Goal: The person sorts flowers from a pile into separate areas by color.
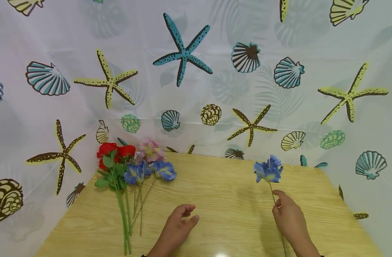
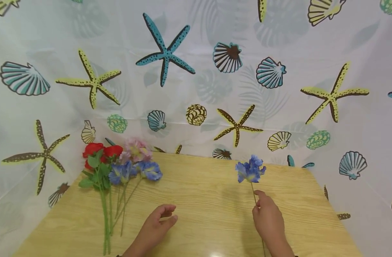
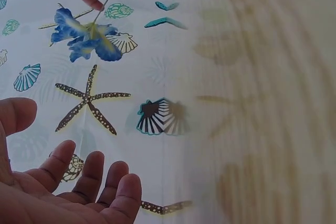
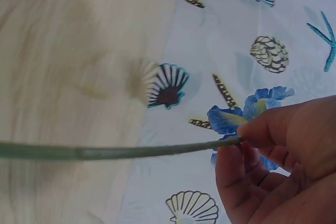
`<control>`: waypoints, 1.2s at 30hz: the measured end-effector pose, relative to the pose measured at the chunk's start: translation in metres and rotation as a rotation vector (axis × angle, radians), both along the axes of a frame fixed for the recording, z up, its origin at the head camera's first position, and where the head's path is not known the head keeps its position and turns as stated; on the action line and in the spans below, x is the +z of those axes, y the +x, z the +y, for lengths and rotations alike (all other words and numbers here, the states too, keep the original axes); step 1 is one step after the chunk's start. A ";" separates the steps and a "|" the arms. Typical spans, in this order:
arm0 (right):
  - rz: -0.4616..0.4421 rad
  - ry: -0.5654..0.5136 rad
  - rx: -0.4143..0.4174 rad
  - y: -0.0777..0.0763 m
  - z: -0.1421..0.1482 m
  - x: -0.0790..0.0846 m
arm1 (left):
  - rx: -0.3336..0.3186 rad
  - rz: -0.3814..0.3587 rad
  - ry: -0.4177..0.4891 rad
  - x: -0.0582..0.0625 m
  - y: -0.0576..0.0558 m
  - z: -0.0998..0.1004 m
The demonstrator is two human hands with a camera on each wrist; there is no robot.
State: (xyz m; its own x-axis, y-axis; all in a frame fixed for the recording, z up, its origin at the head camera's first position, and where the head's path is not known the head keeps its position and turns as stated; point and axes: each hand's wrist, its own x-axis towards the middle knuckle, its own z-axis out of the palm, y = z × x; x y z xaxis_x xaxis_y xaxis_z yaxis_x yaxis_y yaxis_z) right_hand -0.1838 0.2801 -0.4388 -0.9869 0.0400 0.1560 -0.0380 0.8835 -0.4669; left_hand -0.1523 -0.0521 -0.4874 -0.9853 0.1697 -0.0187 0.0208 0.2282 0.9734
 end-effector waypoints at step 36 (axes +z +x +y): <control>-0.215 0.257 -0.205 -0.024 0.165 -0.013 | 0.177 0.091 -0.800 0.010 -0.029 -0.123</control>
